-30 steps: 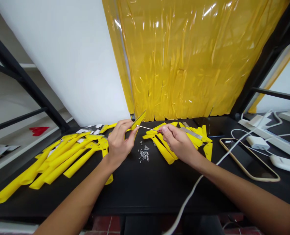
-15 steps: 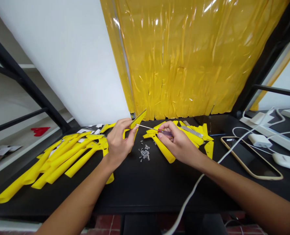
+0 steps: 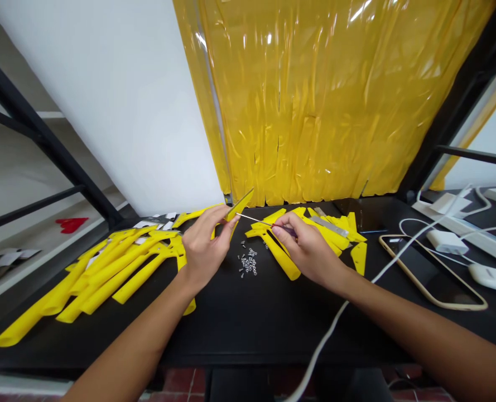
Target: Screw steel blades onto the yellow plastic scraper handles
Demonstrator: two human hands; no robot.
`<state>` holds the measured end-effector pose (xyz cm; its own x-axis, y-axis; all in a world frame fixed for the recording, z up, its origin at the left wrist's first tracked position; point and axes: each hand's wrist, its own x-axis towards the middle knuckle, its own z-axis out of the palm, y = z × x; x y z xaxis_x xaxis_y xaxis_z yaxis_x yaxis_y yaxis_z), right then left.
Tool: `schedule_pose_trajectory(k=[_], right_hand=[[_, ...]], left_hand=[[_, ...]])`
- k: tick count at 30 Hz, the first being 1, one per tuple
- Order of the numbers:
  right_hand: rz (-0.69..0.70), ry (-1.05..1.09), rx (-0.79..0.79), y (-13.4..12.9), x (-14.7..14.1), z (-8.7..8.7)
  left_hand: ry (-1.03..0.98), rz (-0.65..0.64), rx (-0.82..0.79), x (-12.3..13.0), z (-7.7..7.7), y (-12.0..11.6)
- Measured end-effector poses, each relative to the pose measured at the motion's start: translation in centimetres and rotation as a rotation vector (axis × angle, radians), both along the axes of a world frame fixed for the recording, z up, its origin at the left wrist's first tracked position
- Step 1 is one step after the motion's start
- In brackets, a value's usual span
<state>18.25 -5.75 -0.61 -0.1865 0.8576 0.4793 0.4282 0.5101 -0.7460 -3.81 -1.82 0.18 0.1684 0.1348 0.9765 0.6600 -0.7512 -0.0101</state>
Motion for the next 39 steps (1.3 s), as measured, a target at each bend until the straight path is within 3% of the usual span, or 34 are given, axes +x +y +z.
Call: schedule_pose_trajectory(k=[8, 13, 19, 24, 29, 33, 39], right_hand=[[0.082, 0.062, -0.067, -1.1, -0.7, 0.2], [0.086, 0.017, 0.014, -0.8, -0.4, 0.4], [0.094, 0.028, -0.13, 0.0, -0.4, -0.2], [0.094, -0.022, -0.022, 0.2, -0.4, -0.3], [0.11, -0.066, -0.053, 0.2, -0.2, -0.1], [0.049, -0.063, 0.02, -0.1, -0.3, -0.2], [-0.051, -0.283, 0.159, -0.1, 0.1, -0.3]], left_hand=[[-0.02, 0.005, -0.038, 0.1, 0.1, -0.3], [-0.001, 0.012, -0.007, 0.1, 0.3, -0.4], [0.063, 0.021, 0.001, 0.1, 0.3, -0.5], [0.085, 0.041, 0.032, -0.2, 0.4, -0.3], [0.096, 0.034, 0.042, -0.1, 0.3, -0.3], [0.069, 0.048, 0.03, 0.0, 0.2, -0.3], [0.069, 0.057, 0.044, 0.0, 0.1, -0.2]])
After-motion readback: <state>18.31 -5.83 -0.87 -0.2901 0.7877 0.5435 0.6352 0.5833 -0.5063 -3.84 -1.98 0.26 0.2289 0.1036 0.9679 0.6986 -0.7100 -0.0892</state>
